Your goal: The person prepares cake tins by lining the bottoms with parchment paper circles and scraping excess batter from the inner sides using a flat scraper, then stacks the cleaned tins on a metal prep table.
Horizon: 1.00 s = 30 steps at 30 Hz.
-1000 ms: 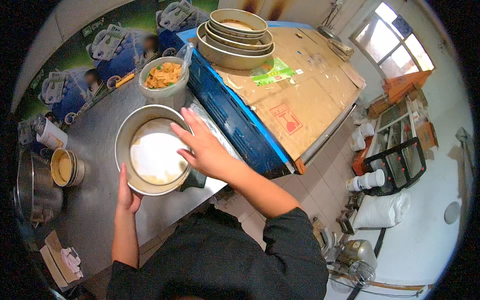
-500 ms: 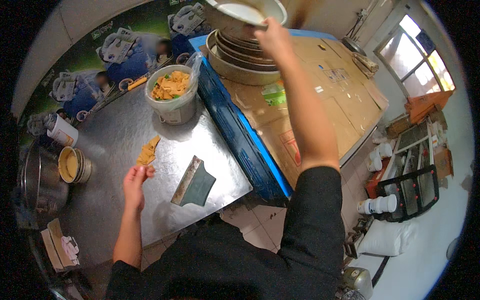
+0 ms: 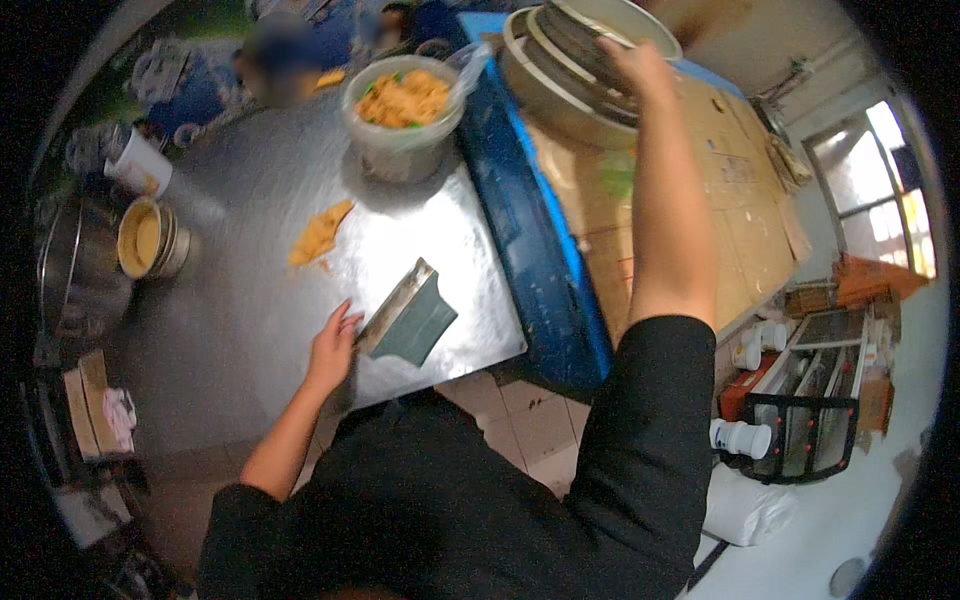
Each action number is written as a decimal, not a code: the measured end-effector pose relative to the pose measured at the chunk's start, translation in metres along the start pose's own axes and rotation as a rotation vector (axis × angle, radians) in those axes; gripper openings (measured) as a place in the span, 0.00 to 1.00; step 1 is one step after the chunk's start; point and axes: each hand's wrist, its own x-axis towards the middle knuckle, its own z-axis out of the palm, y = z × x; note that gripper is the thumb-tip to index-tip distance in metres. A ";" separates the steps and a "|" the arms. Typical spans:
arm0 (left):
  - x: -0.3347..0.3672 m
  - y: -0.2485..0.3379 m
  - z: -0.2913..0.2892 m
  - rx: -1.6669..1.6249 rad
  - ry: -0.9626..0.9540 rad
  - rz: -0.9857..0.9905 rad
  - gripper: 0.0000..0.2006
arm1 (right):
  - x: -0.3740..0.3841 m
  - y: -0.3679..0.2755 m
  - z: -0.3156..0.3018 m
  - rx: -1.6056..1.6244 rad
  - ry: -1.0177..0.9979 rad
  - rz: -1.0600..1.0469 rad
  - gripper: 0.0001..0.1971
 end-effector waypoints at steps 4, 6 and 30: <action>0.000 -0.033 0.017 0.613 -0.135 0.324 0.25 | -0.121 -0.032 0.074 0.671 0.310 -0.334 0.35; -0.006 -0.052 0.023 0.643 -0.176 0.301 0.25 | -0.259 -0.078 0.112 0.858 -0.009 -0.218 0.37; 0.002 -0.116 -0.190 0.646 0.559 0.165 0.19 | -0.263 -0.219 0.322 0.410 -0.926 -0.221 0.21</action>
